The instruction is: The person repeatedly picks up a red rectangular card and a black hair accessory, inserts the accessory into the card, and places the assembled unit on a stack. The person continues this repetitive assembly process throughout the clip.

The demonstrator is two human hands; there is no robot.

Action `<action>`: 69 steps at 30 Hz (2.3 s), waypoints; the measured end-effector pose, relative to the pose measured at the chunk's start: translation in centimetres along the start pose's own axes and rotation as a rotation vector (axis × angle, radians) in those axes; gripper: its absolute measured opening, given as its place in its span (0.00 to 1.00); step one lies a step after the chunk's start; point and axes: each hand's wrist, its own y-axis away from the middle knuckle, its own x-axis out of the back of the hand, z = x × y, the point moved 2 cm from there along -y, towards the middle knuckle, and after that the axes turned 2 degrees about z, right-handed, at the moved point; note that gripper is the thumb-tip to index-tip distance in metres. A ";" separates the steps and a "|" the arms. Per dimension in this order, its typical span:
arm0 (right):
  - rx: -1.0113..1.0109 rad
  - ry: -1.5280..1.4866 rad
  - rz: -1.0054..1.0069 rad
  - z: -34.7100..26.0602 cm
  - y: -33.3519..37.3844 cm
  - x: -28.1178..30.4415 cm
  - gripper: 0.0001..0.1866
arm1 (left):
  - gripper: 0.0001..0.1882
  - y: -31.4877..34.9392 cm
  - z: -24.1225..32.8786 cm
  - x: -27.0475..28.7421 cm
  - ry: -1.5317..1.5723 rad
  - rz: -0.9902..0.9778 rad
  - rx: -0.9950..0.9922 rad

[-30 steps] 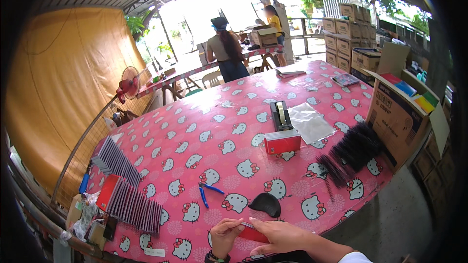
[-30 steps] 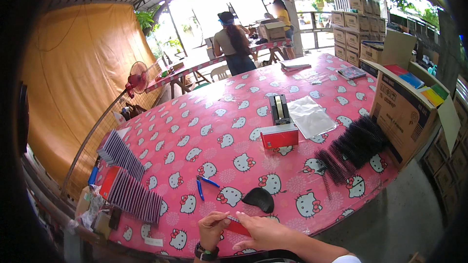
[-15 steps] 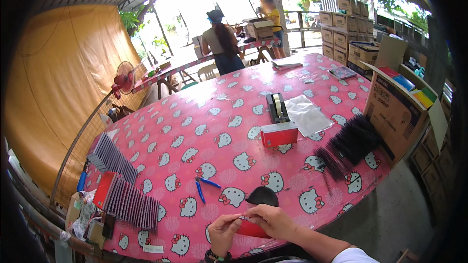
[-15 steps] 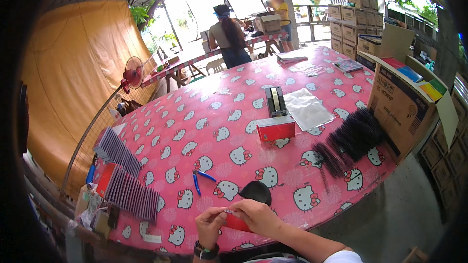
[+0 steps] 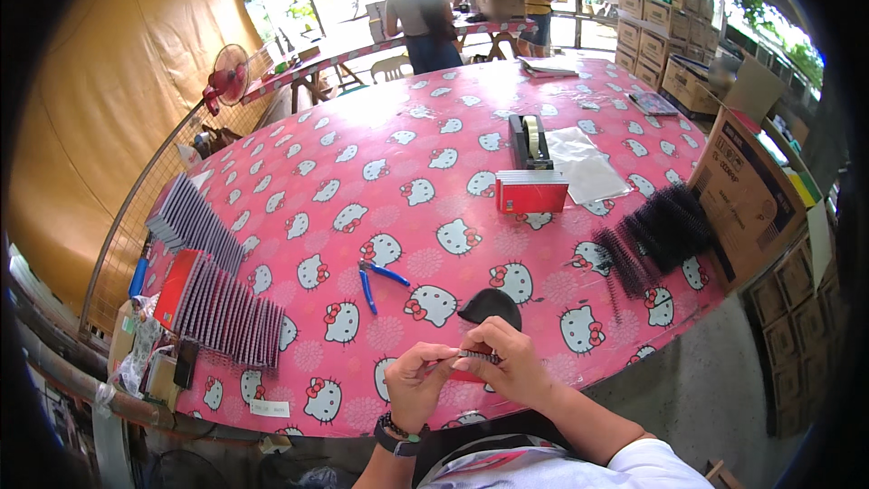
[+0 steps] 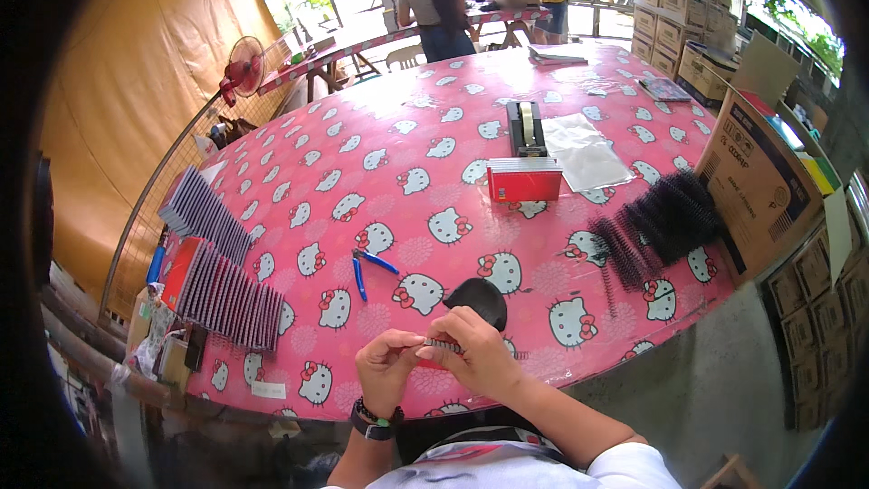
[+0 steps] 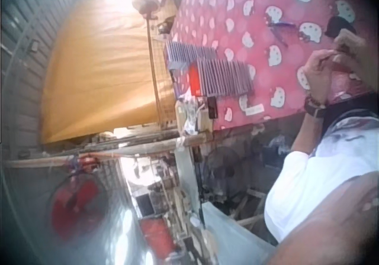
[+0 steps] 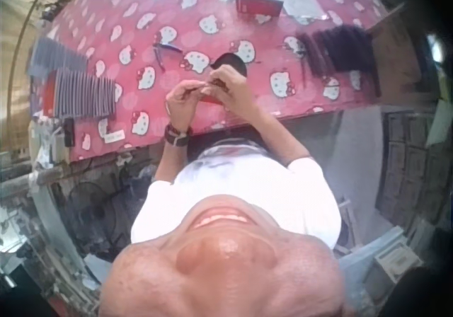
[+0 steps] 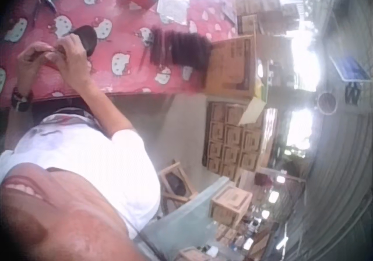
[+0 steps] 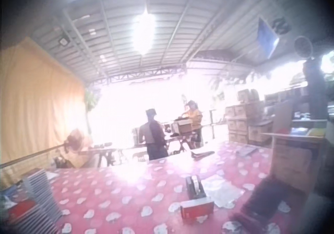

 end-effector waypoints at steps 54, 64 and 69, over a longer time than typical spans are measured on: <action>-0.001 0.117 -0.351 3.6 -0.5 0.9 0.12 | 0.66 -15.3 20.2 34.6 -1.640 -0.121 0.413; 0.175 0.841 0.301 17.6 -12.8 10.5 0.08 | 0.72 -14.2 19.6 38.0 -1.579 0.122 0.240; 0.165 1.242 0.290 22.0 -15.1 14.9 0.07 | 0.56 -12.6 19.8 23.0 -1.571 0.267 -0.467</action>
